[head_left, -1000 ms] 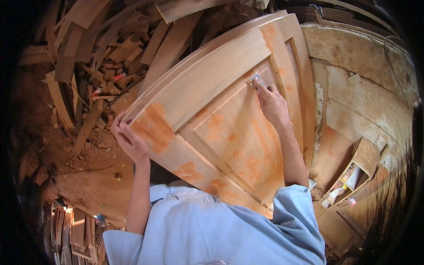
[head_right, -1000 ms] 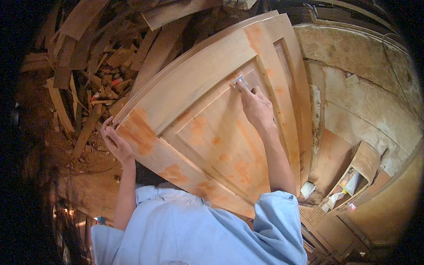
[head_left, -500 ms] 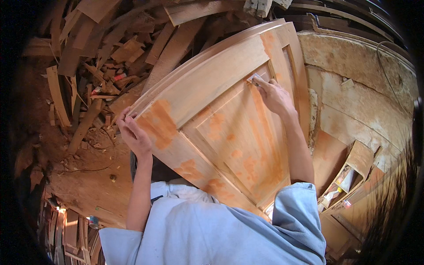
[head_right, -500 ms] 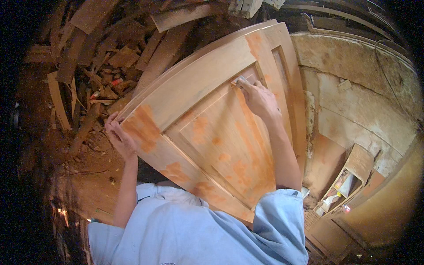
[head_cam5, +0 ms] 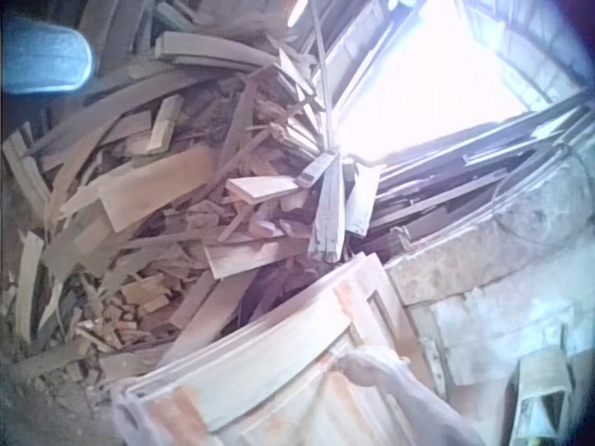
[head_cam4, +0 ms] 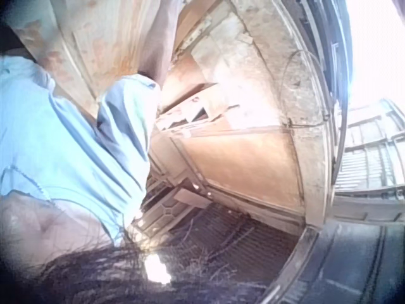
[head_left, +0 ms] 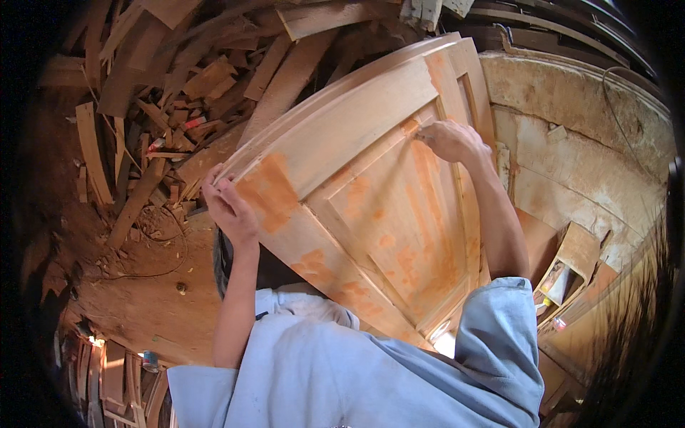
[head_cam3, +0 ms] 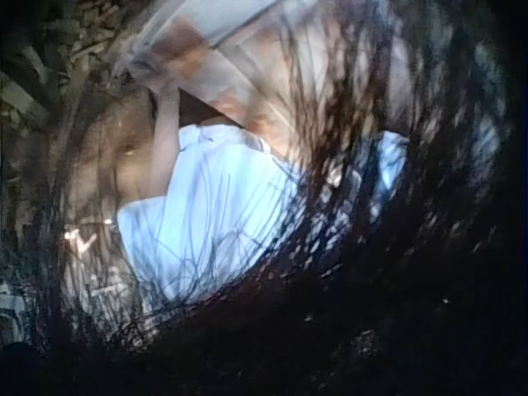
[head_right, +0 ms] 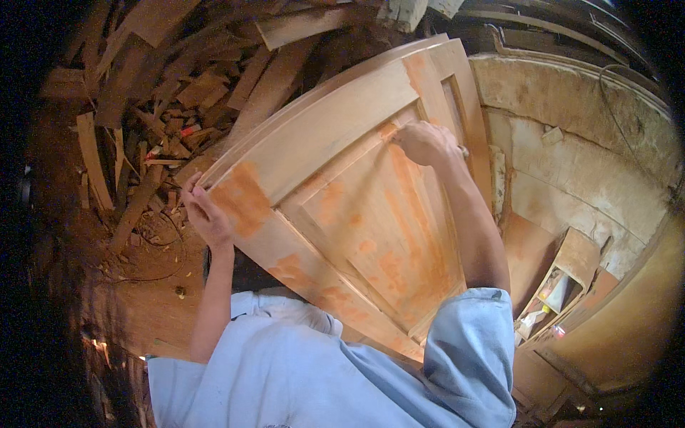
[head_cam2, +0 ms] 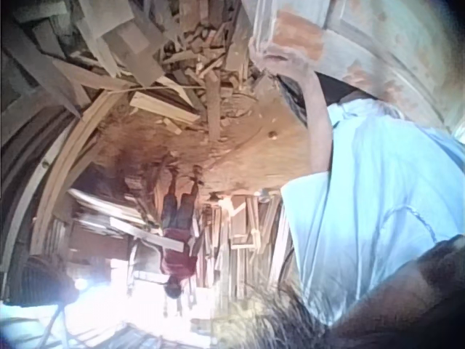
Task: The person applies a brown substance to the panels and edges of a wooden door using a brush, periodically dipping the brush into a white bucket.
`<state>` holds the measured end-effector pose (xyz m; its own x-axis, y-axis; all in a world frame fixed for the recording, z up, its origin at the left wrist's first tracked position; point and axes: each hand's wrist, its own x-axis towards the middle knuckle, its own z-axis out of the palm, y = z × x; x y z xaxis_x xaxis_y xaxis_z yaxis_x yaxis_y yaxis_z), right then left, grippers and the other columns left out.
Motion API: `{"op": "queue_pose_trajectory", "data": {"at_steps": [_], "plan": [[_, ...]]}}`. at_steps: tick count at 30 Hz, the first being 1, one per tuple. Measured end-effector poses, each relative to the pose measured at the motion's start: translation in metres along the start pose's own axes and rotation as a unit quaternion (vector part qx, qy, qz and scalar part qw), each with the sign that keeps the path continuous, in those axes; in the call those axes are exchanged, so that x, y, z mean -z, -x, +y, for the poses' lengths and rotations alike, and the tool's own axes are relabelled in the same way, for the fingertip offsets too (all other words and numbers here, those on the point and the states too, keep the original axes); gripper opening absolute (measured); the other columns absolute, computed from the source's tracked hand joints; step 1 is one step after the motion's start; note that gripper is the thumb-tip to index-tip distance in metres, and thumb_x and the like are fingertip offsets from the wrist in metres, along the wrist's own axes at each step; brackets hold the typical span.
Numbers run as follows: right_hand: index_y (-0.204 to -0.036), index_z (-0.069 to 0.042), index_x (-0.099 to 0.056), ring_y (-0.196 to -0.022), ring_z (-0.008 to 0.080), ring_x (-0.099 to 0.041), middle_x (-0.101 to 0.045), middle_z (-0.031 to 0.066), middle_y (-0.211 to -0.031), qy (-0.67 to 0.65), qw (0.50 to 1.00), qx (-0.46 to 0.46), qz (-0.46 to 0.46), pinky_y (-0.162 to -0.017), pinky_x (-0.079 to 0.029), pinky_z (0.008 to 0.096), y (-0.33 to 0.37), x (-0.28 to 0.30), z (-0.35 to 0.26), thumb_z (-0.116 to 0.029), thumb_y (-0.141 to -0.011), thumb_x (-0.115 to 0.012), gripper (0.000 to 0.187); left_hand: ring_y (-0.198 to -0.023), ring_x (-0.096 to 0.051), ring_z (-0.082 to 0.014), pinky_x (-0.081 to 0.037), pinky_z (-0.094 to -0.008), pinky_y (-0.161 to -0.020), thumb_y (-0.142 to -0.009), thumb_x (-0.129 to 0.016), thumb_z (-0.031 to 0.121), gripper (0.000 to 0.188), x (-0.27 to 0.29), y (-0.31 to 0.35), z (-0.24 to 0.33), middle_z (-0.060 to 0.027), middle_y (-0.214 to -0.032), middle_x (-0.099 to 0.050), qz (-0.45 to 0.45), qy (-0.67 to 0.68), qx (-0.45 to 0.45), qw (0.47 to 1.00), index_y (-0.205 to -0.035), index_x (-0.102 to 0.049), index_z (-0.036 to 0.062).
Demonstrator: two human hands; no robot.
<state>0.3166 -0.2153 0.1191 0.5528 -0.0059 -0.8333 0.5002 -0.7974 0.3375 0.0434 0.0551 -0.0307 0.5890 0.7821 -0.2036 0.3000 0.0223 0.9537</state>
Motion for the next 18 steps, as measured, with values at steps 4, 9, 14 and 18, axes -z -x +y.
{"op": "queue_pose_trajectory", "data": {"at_steps": [4, 9, 14, 18], "plan": [[-0.127, -0.009, -0.064, -0.074, 0.0289, -0.067, -0.071, 0.0171, -0.088, -0.217, 0.954, 0.087, 0.187, -0.072, -0.054, 0.0381, 0.01, -0.012, 0.033, -0.017, -0.101, -0.05, 0.031, -0.099, -0.059, -0.0202, -0.046, -0.0317, -0.088, -0.107, -0.043, 0.039, 0.049, 0.002, 0.001, 0.002, -0.0156, -0.116, -0.058, -0.007, 0.008, 0.012, 1.0, -0.127, -0.052, -0.005], [-0.102, -0.002, -0.06, -0.084, 0.0453, -0.064, -0.068, 0.025, -0.091, -0.382, 0.922, -0.043, 0.042, -0.074, -0.051, 0.049, 0.016, -0.037, 0.046, -0.02, -0.1, -0.047, 0.022, -0.099, -0.059, -0.021, -0.046, -0.0323, -0.088, -0.107, -0.042, 0.042, 0.051, 0.007, 0.0, -0.001, -0.0165, -0.112, -0.059, -0.014, -0.019, -0.006, 1.0, -0.126, -0.052, -0.0052], [-0.118, -0.01, -0.062, -0.099, 0.0386, -0.066, -0.069, 0.0224, -0.102, -0.224, 0.959, 0.007, 0.172, -0.082, -0.051, 0.0469, -0.003, -0.063, 0.047, -0.021, -0.101, -0.052, 0.022, -0.102, -0.058, -0.0188, -0.043, -0.0313, -0.094, -0.108, -0.04, 0.041, 0.048, 0.003, 0.001, -0.001, -0.0107, -0.117, -0.059, -0.006, -0.001, 0.014, 1.0, -0.128, -0.053, -0.0013], [-0.123, -0.014, -0.062, -0.109, 0.0387, -0.063, -0.068, 0.0196, -0.115, -0.14, 0.982, -0.024, 0.126, -0.087, -0.051, 0.0495, 0.009, -0.04, 0.012, -0.03, -0.099, -0.057, 0.029, -0.102, -0.058, -0.0187, -0.043, -0.0313, -0.093, -0.108, -0.04, 0.04, 0.047, 0.001, 0.001, 0.004, -0.0104, -0.117, -0.059, -0.002, 0.001, 0.025, 1.0, -0.127, -0.054, -0.0006]]}}
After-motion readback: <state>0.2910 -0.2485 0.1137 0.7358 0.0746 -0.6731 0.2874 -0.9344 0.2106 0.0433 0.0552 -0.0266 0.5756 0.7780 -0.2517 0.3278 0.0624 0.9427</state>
